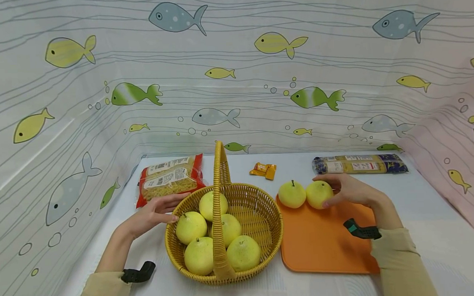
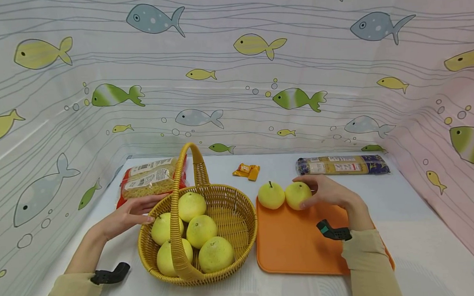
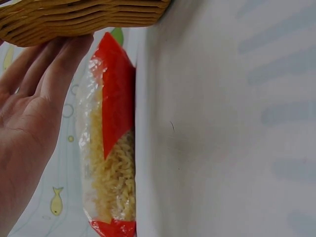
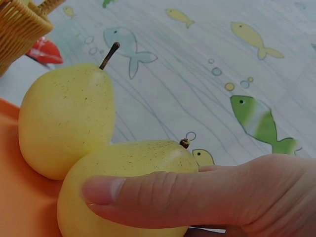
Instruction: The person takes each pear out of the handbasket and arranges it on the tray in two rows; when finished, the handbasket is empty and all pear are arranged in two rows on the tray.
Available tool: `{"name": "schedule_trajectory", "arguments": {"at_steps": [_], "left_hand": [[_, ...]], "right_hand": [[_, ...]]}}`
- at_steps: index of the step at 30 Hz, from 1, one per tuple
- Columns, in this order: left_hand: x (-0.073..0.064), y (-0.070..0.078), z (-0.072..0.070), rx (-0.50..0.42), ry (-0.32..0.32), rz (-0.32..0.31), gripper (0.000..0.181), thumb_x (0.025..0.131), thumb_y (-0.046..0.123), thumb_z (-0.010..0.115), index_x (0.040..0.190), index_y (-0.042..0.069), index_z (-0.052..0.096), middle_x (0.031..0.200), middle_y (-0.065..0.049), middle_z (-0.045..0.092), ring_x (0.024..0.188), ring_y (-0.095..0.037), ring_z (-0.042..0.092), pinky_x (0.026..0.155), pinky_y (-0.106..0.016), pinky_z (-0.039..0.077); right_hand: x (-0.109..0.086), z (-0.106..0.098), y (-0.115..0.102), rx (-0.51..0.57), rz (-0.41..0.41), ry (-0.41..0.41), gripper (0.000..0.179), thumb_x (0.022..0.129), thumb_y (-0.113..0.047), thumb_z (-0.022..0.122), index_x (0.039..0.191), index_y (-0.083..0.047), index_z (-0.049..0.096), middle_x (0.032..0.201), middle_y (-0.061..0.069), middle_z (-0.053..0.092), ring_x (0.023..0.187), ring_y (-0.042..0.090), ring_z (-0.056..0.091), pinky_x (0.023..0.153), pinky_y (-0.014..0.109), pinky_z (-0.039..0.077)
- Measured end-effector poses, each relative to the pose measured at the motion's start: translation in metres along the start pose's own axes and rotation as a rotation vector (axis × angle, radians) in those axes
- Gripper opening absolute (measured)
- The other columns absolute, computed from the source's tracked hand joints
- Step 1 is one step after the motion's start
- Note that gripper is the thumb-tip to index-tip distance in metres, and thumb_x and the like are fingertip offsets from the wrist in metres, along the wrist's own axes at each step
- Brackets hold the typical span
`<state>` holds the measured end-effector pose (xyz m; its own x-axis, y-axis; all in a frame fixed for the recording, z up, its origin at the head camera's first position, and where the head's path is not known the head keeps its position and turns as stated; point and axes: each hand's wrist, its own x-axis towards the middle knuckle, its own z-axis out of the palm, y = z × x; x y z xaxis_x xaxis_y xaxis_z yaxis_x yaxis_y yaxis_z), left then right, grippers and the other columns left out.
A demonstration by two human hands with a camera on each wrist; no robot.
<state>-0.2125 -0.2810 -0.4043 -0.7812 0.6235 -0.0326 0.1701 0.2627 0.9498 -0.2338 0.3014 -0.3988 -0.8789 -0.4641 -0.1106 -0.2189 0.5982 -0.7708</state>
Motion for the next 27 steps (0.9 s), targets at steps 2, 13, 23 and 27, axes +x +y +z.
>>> {"name": "schedule_trajectory", "arguments": {"at_steps": [2, 13, 23, 27], "left_hand": [[0.0, 0.0, 0.0, -0.004, -0.002, -0.003, 0.062, 0.094, 0.006, 0.061, 0.152, 0.002, 0.04, 0.153, -0.025, 0.041, 0.128, -0.001, 0.053, 0.1, -0.021, 0.046], [0.0, 0.002, 0.001, -0.031, -0.012, -0.013, 0.064, 0.094, 0.007, 0.062, 0.153, 0.003, 0.037, 0.157, -0.023, 0.036, 0.13, 0.0, 0.051, 0.099, -0.024, 0.047], [0.0, 0.002, 0.001, -0.032, -0.013, -0.014, 0.064, 0.094, 0.007, 0.062, 0.153, 0.003, 0.038, 0.156, -0.023, 0.038, 0.13, -0.001, 0.052, 0.099, -0.024, 0.047], [0.0, 0.002, 0.001, -0.032, -0.011, -0.008, 0.064, 0.094, 0.006, 0.062, 0.153, 0.003, 0.038, 0.157, -0.022, 0.037, 0.13, -0.001, 0.052, 0.099, -0.024, 0.047]], "right_hand": [[-0.001, 0.0, -0.001, 0.001, -0.001, 0.008, 0.08, 0.078, -0.026, 0.086, 0.146, -0.005, 0.049, 0.143, 0.017, 0.055, 0.128, 0.034, 0.054, 0.105, 0.048, 0.043], [-0.009, -0.009, -0.023, 0.073, -0.022, 0.115, 0.07, 0.084, -0.029, 0.081, 0.144, -0.013, 0.05, 0.146, 0.014, 0.052, 0.141, 0.039, 0.042, 0.112, 0.051, 0.033], [-0.017, -0.013, -0.045, 0.119, -0.023, 0.168, 0.071, 0.084, -0.03, 0.081, 0.145, -0.013, 0.05, 0.147, 0.008, 0.053, 0.142, 0.033, 0.042, 0.098, 0.012, 0.043], [-0.018, -0.012, -0.053, 0.132, -0.055, 0.174, 0.07, 0.084, -0.027, 0.081, 0.145, -0.012, 0.051, 0.146, 0.007, 0.055, 0.141, 0.031, 0.045, 0.097, 0.011, 0.044]]}}
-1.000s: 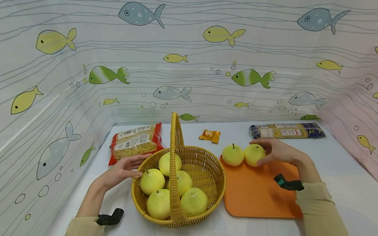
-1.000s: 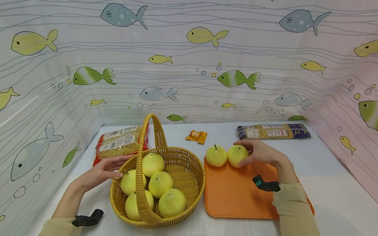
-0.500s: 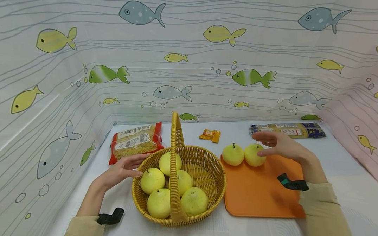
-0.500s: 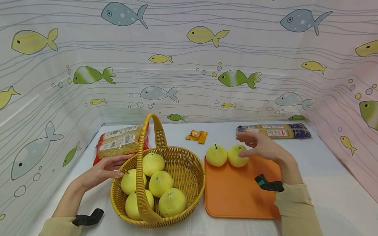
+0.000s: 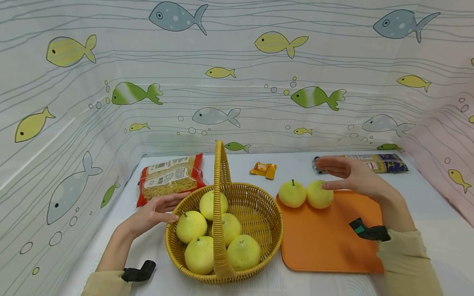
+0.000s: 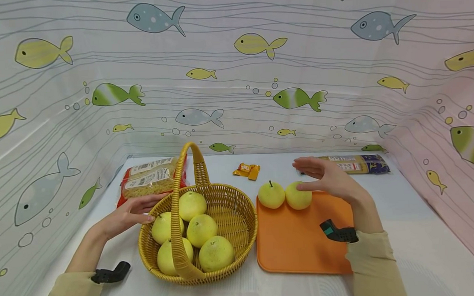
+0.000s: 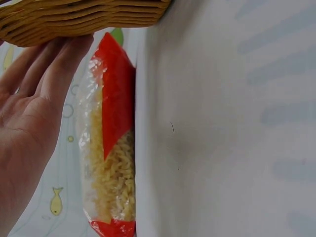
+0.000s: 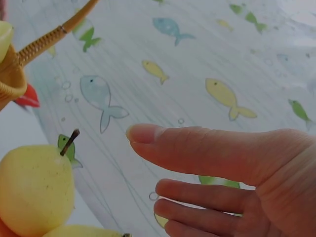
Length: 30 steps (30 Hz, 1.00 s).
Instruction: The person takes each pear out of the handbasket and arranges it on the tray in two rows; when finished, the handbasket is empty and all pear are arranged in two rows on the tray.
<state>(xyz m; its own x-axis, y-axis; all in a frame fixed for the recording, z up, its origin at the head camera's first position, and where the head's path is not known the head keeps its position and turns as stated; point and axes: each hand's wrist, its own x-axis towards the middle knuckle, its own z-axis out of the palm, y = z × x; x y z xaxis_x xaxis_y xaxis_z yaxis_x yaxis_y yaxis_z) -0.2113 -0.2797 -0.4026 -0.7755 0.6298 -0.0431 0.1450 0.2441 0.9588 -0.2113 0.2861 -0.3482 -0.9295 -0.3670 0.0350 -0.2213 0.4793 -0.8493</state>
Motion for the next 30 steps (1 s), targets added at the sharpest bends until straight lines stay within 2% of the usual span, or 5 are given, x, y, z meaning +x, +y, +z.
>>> {"name": "schedule_trajectory", "arguments": {"at_steps": [8, 14, 23, 26, 30], "left_hand": [[0.0, 0.001, 0.0, 0.007, 0.002, 0.0, 0.065, 0.094, 0.006, 0.062, 0.153, 0.003, 0.038, 0.157, -0.024, 0.036, 0.13, -0.001, 0.052, 0.099, -0.024, 0.047], [0.0, 0.0, 0.0, 0.01, 0.0, -0.001, 0.064, 0.094, 0.007, 0.062, 0.153, 0.003, 0.038, 0.156, -0.024, 0.037, 0.13, -0.001, 0.052, 0.099, -0.024, 0.047], [0.0, -0.001, 0.0, 0.015, 0.006, -0.01, 0.062, 0.095, 0.007, 0.061, 0.153, 0.003, 0.039, 0.156, -0.024, 0.038, 0.13, 0.0, 0.051, 0.1, -0.021, 0.046], [0.0, 0.0, 0.0, 0.02, 0.007, -0.01, 0.062, 0.095, 0.007, 0.061, 0.153, 0.003, 0.039, 0.156, -0.025, 0.037, 0.13, 0.001, 0.051, 0.1, -0.021, 0.046], [0.0, 0.001, 0.0, 0.026, 0.009, -0.01, 0.062, 0.095, 0.008, 0.062, 0.152, 0.002, 0.039, 0.155, -0.025, 0.038, 0.129, 0.001, 0.051, 0.099, -0.021, 0.046]], "right_hand": [[-0.001, 0.006, -0.015, -0.021, -0.086, -0.002, 0.068, 0.084, -0.023, 0.081, 0.145, -0.013, 0.052, 0.143, 0.007, 0.058, 0.134, 0.018, 0.053, 0.099, 0.013, 0.044], [0.002, 0.017, -0.027, -0.032, -0.162, -0.04, 0.065, 0.083, -0.019, 0.082, 0.142, -0.013, 0.054, 0.139, 0.004, 0.06, 0.132, 0.024, 0.055, 0.102, 0.019, 0.045], [0.008, 0.036, -0.042, -0.016, -0.281, -0.118, 0.06, 0.083, -0.014, 0.081, 0.138, -0.011, 0.058, 0.135, 0.004, 0.063, 0.128, 0.027, 0.058, 0.103, 0.024, 0.046], [0.01, 0.042, -0.044, -0.028, -0.293, -0.132, 0.059, 0.083, -0.016, 0.082, 0.137, -0.012, 0.059, 0.134, 0.003, 0.064, 0.127, 0.025, 0.059, 0.103, 0.024, 0.046], [0.012, 0.052, -0.047, -0.031, -0.271, -0.147, 0.06, 0.081, -0.02, 0.084, 0.136, -0.015, 0.06, 0.133, -0.001, 0.064, 0.127, 0.022, 0.059, 0.104, 0.026, 0.047]]}}
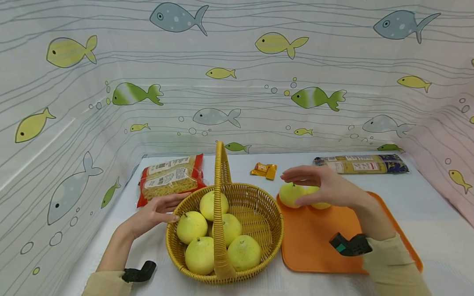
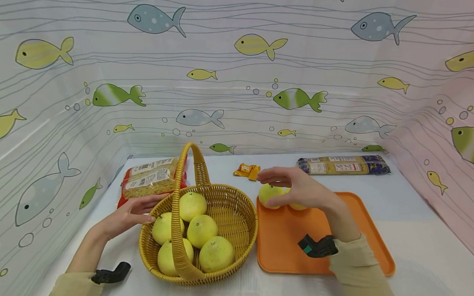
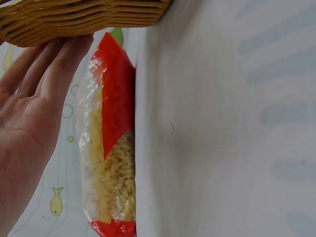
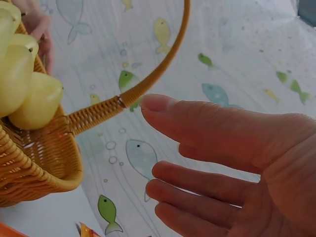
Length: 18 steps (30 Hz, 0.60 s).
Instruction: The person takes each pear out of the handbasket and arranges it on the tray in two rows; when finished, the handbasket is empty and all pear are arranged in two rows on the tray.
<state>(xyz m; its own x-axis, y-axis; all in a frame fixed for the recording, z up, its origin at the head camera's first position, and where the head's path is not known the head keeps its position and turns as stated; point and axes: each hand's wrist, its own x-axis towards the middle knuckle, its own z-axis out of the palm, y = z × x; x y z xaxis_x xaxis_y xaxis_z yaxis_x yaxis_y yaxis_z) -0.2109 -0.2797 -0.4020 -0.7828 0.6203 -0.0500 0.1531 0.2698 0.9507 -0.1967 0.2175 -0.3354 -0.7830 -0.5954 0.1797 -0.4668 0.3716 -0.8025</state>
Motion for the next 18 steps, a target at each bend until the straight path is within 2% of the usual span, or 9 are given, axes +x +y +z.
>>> {"name": "schedule_trajectory", "arguments": {"at_steps": [4, 8, 11, 18], "left_hand": [[0.0, 0.0, 0.0, 0.001, 0.001, -0.001, 0.062, 0.095, 0.008, 0.062, 0.152, 0.002, 0.039, 0.155, -0.025, 0.038, 0.129, 0.001, 0.051, 0.1, -0.02, 0.045], [0.0, 0.0, 0.001, 0.0, 0.0, -0.004, 0.063, 0.095, 0.008, 0.062, 0.152, 0.003, 0.039, 0.155, -0.024, 0.039, 0.13, 0.001, 0.051, 0.1, -0.02, 0.045], [0.0, 0.001, 0.001, -0.002, 0.001, -0.007, 0.063, 0.095, 0.009, 0.062, 0.153, 0.003, 0.039, 0.155, -0.024, 0.038, 0.13, 0.001, 0.051, 0.1, -0.02, 0.045], [0.0, 0.001, 0.001, -0.012, -0.001, -0.005, 0.062, 0.095, 0.008, 0.061, 0.153, 0.003, 0.039, 0.156, -0.024, 0.038, 0.131, 0.0, 0.051, 0.1, -0.02, 0.045]], "right_hand": [[0.005, 0.01, -0.004, 0.047, 0.024, -0.039, 0.06, 0.081, -0.022, 0.085, 0.136, -0.018, 0.061, 0.134, -0.004, 0.063, 0.129, 0.028, 0.057, 0.107, 0.034, 0.045], [0.01, 0.02, -0.005, 0.095, -0.021, -0.09, 0.059, 0.083, -0.018, 0.082, 0.137, -0.014, 0.059, 0.136, 0.0, 0.062, 0.127, 0.026, 0.057, 0.107, 0.041, 0.045], [0.013, 0.027, -0.007, 0.124, -0.052, -0.114, 0.059, 0.083, -0.015, 0.082, 0.137, -0.01, 0.059, 0.136, 0.006, 0.062, 0.126, 0.024, 0.059, 0.107, 0.042, 0.044], [0.019, 0.039, -0.009, 0.174, -0.044, -0.174, 0.061, 0.082, -0.016, 0.083, 0.138, -0.007, 0.058, 0.138, 0.008, 0.06, 0.129, 0.037, 0.055, 0.107, 0.038, 0.045]]}}
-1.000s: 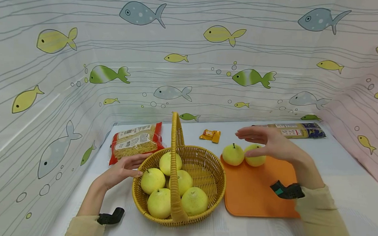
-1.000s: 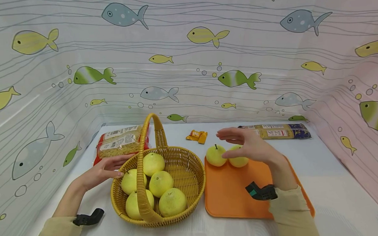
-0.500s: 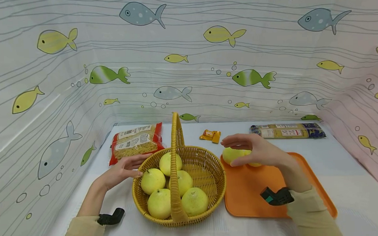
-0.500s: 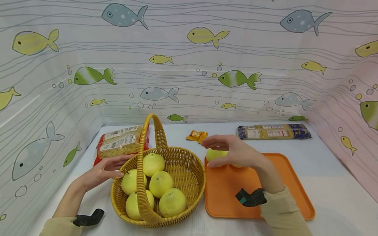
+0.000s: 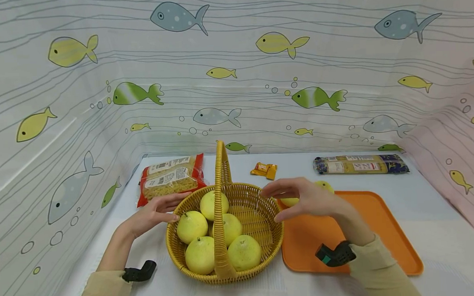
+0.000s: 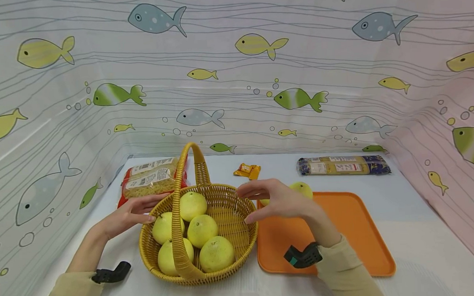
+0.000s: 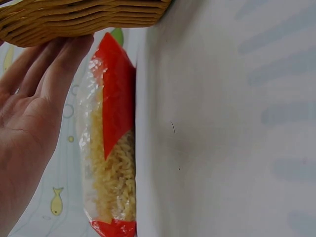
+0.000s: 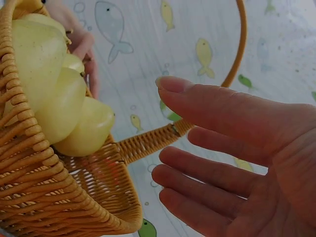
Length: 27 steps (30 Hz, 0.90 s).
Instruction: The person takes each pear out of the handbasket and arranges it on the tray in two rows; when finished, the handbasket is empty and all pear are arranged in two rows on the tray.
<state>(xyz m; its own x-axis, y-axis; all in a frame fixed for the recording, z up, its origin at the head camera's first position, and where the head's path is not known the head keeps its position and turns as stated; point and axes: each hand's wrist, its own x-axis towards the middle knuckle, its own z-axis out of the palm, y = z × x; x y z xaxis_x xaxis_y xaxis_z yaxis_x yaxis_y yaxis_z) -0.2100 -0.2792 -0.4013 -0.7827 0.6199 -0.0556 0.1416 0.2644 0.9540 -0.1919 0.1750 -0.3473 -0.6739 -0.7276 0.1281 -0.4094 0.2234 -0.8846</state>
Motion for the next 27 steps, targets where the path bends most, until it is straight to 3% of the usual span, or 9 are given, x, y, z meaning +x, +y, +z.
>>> {"name": "schedule_trajectory", "arguments": {"at_steps": [6, 10, 16, 27], "left_hand": [[0.0, 0.0, 0.0, -0.004, -0.001, 0.002, 0.063, 0.095, 0.007, 0.061, 0.153, 0.002, 0.038, 0.156, -0.024, 0.037, 0.131, 0.0, 0.05, 0.1, -0.02, 0.045], [0.0, 0.0, 0.0, -0.006, -0.004, 0.004, 0.063, 0.095, 0.007, 0.061, 0.153, 0.002, 0.038, 0.156, -0.024, 0.037, 0.131, 0.0, 0.051, 0.1, -0.021, 0.045], [0.0, 0.0, 0.0, -0.01, -0.009, 0.003, 0.063, 0.095, 0.007, 0.061, 0.153, 0.002, 0.038, 0.156, -0.024, 0.038, 0.131, -0.001, 0.051, 0.1, -0.022, 0.046], [0.0, 0.0, -0.001, -0.003, -0.002, -0.011, 0.063, 0.095, 0.008, 0.062, 0.153, 0.004, 0.038, 0.156, -0.023, 0.038, 0.13, 0.0, 0.051, 0.099, -0.022, 0.046]], "right_hand": [[0.005, 0.008, 0.001, 0.007, -0.007, -0.049, 0.06, 0.084, -0.017, 0.082, 0.138, -0.009, 0.058, 0.138, 0.011, 0.06, 0.13, 0.034, 0.055, 0.11, 0.041, 0.042], [0.008, 0.015, 0.0, -0.005, -0.028, -0.083, 0.059, 0.084, -0.018, 0.082, 0.137, -0.01, 0.059, 0.136, 0.006, 0.062, 0.128, 0.025, 0.057, 0.109, 0.04, 0.043], [0.014, 0.027, 0.002, -0.003, -0.075, -0.127, 0.058, 0.083, -0.019, 0.082, 0.135, -0.007, 0.059, 0.133, 0.003, 0.064, 0.126, 0.029, 0.059, 0.108, 0.039, 0.044], [0.022, 0.045, 0.005, 0.043, -0.043, -0.201, 0.06, 0.083, -0.021, 0.083, 0.137, -0.01, 0.059, 0.135, 0.011, 0.063, 0.128, 0.026, 0.058, 0.108, 0.036, 0.045]]}}
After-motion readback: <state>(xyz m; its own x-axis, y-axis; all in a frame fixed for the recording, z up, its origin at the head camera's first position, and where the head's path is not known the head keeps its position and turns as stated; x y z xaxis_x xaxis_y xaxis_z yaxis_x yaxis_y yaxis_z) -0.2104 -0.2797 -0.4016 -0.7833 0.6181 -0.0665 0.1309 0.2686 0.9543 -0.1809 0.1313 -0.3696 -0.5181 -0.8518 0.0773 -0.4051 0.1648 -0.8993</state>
